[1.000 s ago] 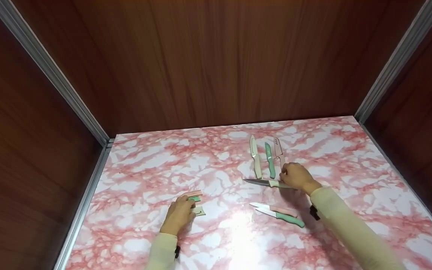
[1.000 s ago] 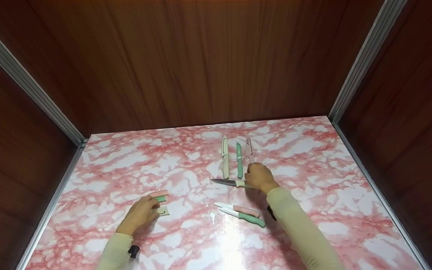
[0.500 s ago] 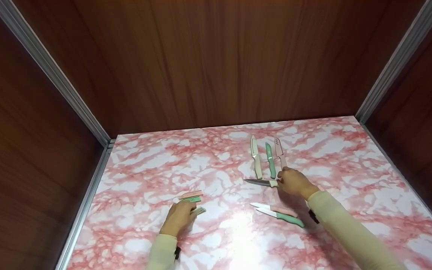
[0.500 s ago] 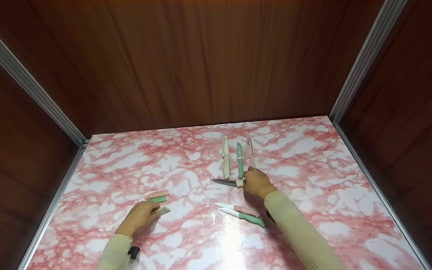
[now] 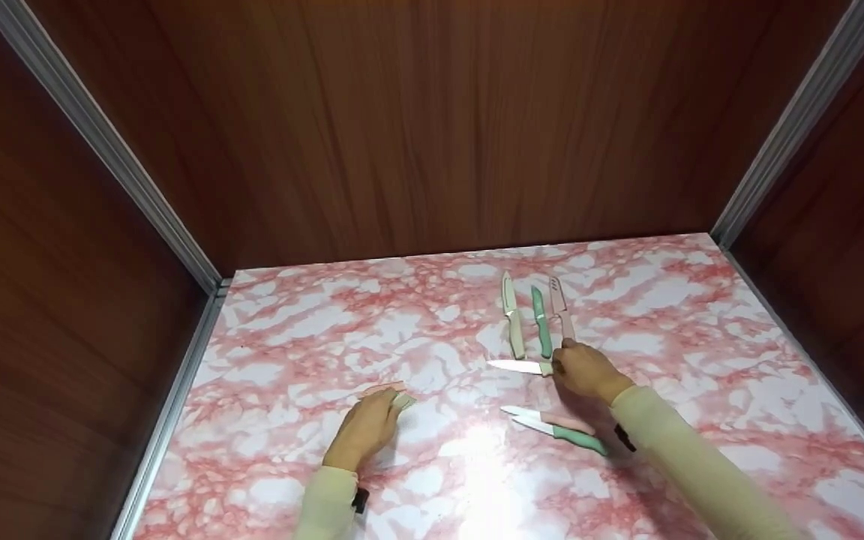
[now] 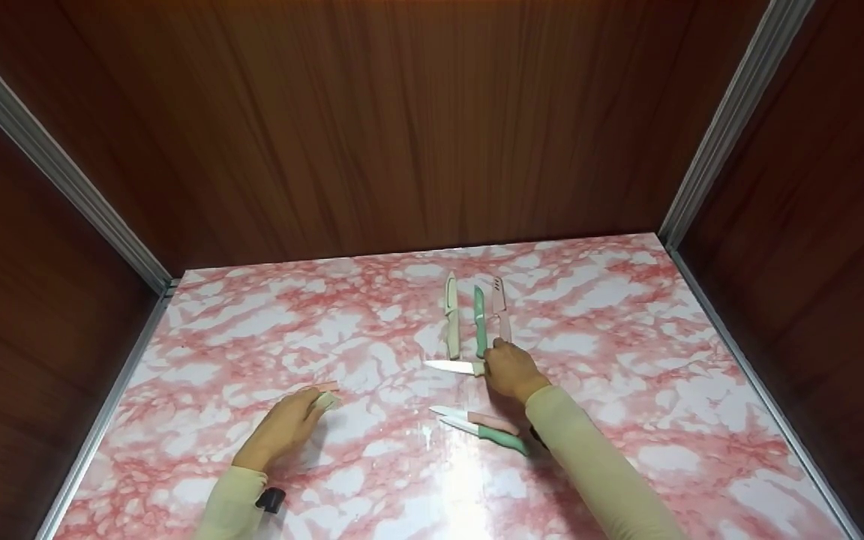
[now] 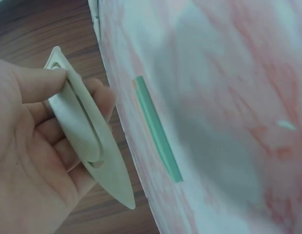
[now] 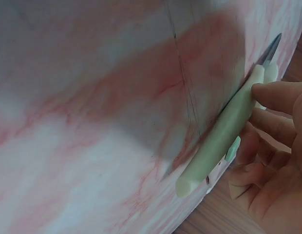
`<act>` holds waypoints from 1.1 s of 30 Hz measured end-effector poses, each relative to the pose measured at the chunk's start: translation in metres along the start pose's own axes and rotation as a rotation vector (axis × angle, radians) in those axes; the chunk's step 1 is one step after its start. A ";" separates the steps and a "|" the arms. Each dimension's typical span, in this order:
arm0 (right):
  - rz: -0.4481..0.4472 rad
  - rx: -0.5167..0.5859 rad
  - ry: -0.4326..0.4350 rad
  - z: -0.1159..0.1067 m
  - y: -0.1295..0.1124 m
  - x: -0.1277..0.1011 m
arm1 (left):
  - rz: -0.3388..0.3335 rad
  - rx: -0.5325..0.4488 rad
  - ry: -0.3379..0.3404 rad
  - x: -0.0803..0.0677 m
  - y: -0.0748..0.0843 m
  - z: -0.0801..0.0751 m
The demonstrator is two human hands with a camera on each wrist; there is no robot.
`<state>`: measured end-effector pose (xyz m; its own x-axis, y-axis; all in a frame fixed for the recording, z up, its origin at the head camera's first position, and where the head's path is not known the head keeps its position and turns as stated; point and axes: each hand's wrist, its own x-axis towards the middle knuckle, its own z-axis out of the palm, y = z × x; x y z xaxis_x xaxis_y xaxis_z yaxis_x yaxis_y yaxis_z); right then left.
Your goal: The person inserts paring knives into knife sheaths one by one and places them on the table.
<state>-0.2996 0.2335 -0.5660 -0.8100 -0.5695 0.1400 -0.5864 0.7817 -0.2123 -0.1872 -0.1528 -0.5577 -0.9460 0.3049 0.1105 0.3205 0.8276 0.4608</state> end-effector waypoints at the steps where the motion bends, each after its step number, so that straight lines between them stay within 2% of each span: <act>1: 0.006 0.005 0.002 0.000 0.000 0.000 | 0.003 -0.005 0.002 0.001 0.001 0.000; 5: 0.009 0.020 0.004 0.001 -0.003 -0.002 | 0.025 -0.015 0.031 0.003 0.005 -0.001; 12: -0.016 0.024 -0.004 -0.002 -0.005 -0.001 | 0.026 -0.041 0.031 0.009 0.013 -0.004; 22: -0.125 -0.004 -0.023 -0.002 -0.002 -0.005 | 0.017 -0.072 0.029 0.015 0.022 -0.006; 33: -0.061 0.175 -0.056 -0.022 -0.020 -0.010 | 0.003 -0.187 -0.012 0.017 0.033 -0.008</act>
<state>-0.2800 0.2289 -0.5417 -0.7685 -0.6313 0.1045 -0.6190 0.6922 -0.3711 -0.1935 -0.1242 -0.5331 -0.9441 0.3135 0.1017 0.3072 0.7251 0.6163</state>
